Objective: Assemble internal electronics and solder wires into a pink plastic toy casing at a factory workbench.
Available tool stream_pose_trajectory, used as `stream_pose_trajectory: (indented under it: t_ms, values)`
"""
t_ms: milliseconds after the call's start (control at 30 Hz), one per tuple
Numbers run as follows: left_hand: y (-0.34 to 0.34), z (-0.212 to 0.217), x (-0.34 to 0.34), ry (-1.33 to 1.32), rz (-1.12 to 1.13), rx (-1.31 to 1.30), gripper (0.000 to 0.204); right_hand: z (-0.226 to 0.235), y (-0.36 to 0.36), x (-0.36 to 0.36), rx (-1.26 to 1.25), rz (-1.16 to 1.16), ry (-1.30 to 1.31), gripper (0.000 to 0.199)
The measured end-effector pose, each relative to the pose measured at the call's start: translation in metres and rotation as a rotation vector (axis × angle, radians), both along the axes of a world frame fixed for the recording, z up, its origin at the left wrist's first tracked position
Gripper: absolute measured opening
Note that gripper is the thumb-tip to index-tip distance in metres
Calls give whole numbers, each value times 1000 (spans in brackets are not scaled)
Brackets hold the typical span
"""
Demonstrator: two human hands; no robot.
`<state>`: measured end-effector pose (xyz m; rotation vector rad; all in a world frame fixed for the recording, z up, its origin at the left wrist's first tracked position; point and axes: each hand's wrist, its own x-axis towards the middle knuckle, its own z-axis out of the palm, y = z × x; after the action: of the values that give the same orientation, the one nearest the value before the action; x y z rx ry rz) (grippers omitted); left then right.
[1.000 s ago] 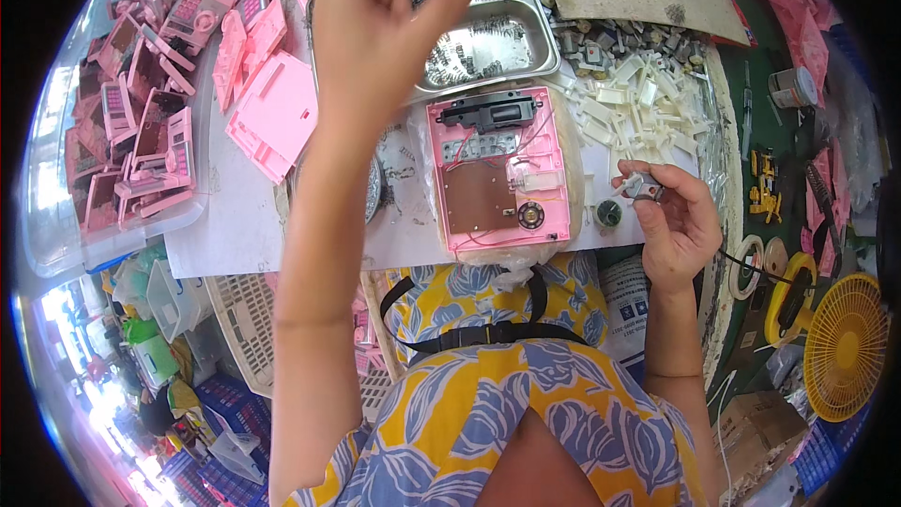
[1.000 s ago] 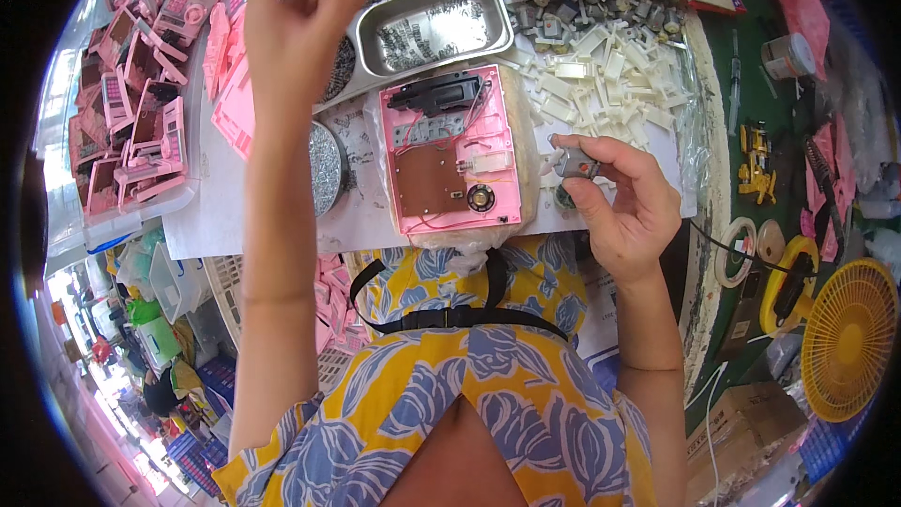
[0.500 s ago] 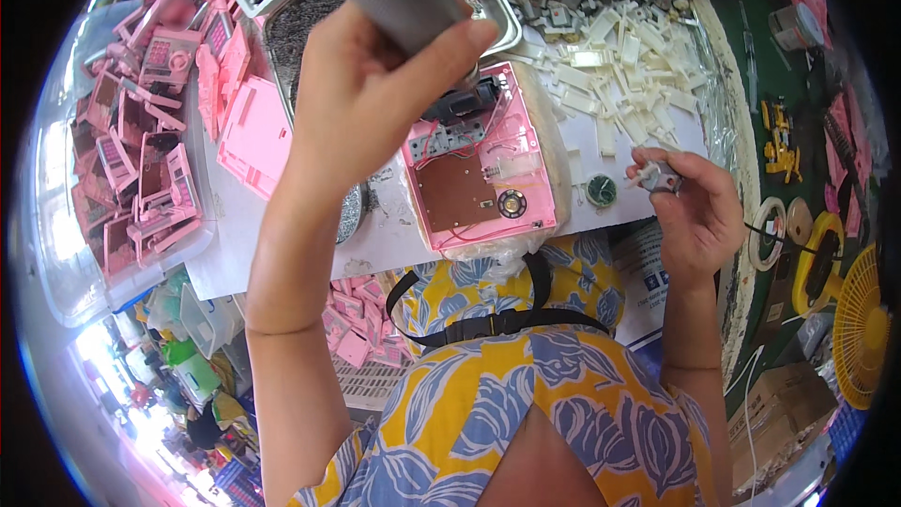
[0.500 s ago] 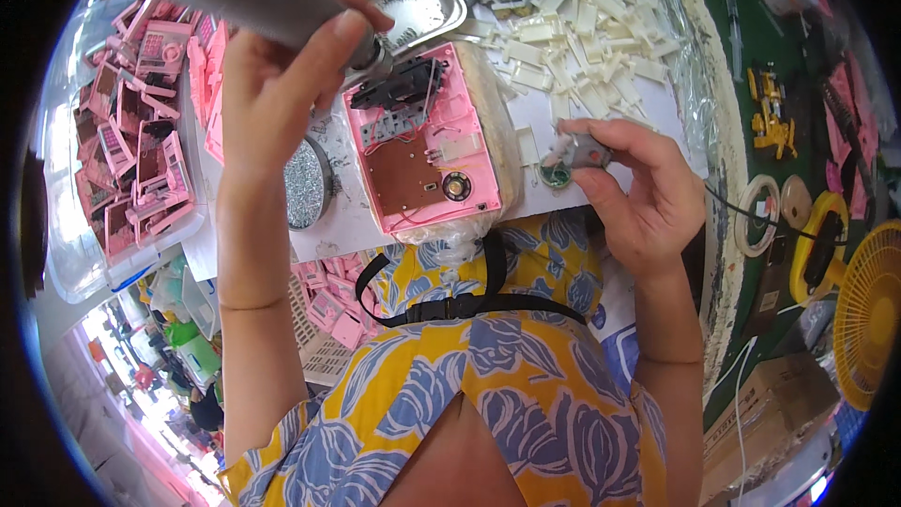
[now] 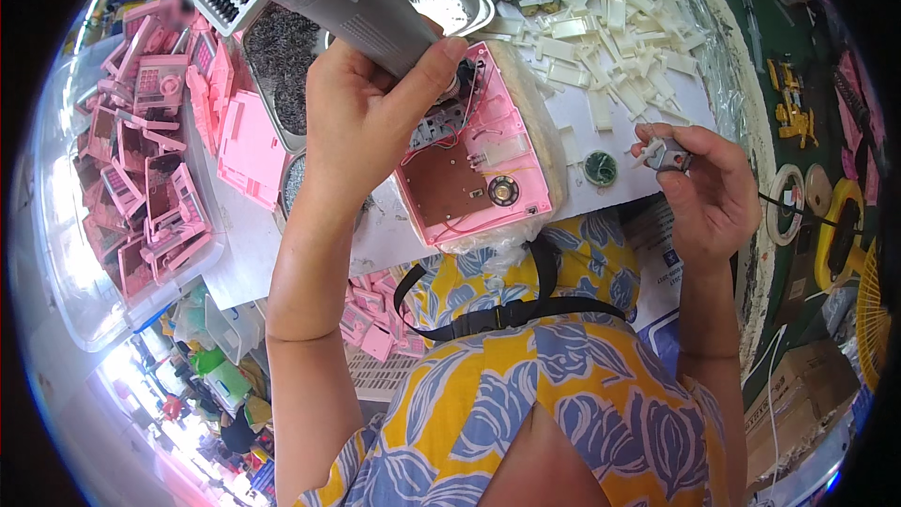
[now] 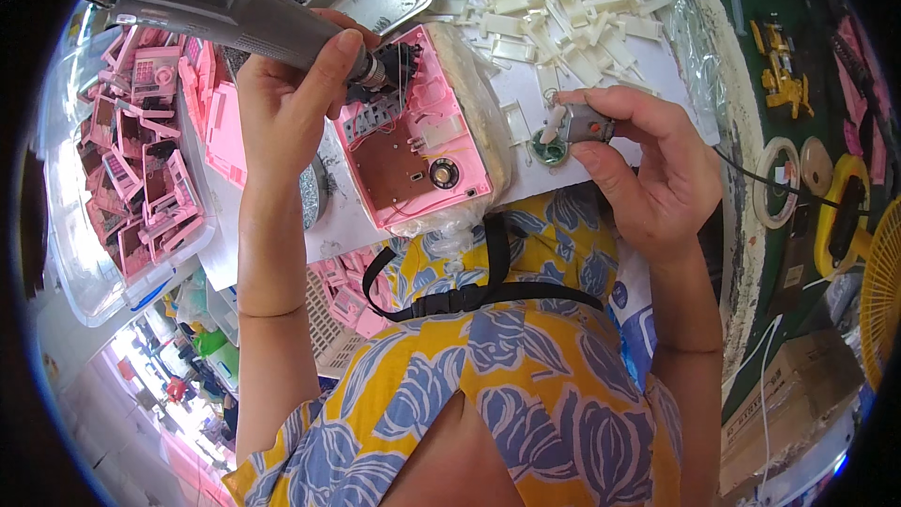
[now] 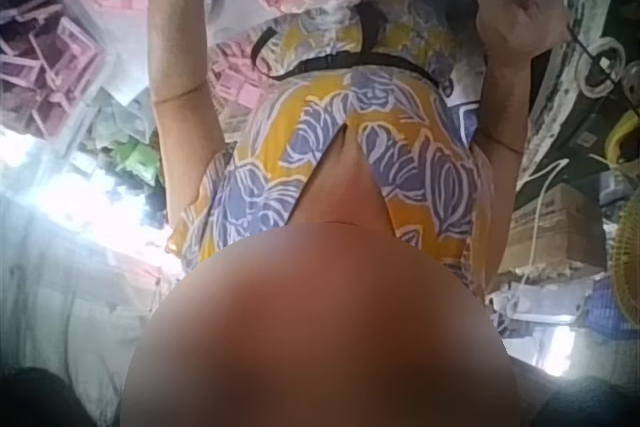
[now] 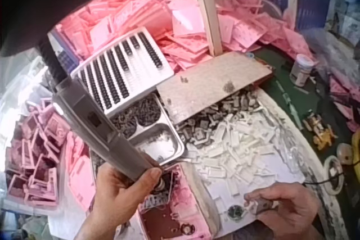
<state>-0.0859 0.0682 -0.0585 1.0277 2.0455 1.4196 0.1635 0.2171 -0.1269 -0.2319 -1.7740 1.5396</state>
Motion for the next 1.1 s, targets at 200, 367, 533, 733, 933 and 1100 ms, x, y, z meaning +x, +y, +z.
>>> stream_pose_trajectory:
  t_ms: [200,367,533,733,933,1100]
  values:
    - [-5,-11,3,2,-40,11,17,0,1,-4,18,-4,24,38]
    - [-6,-6,3,12,-41,-24,18,-3,1,-2,-9,-1,13,38]
    - [-7,-1,10,-38,-32,-31,18,-4,0,-2,-31,-4,32,38]
    - [-13,10,10,-156,-37,-10,23,-6,0,0,-58,-16,32,39]
    - [-17,30,17,-120,-185,86,41,-1,-1,-1,-61,4,46,38]
    - [-19,35,11,42,-140,233,47,-3,-2,1,-60,-23,25,38]
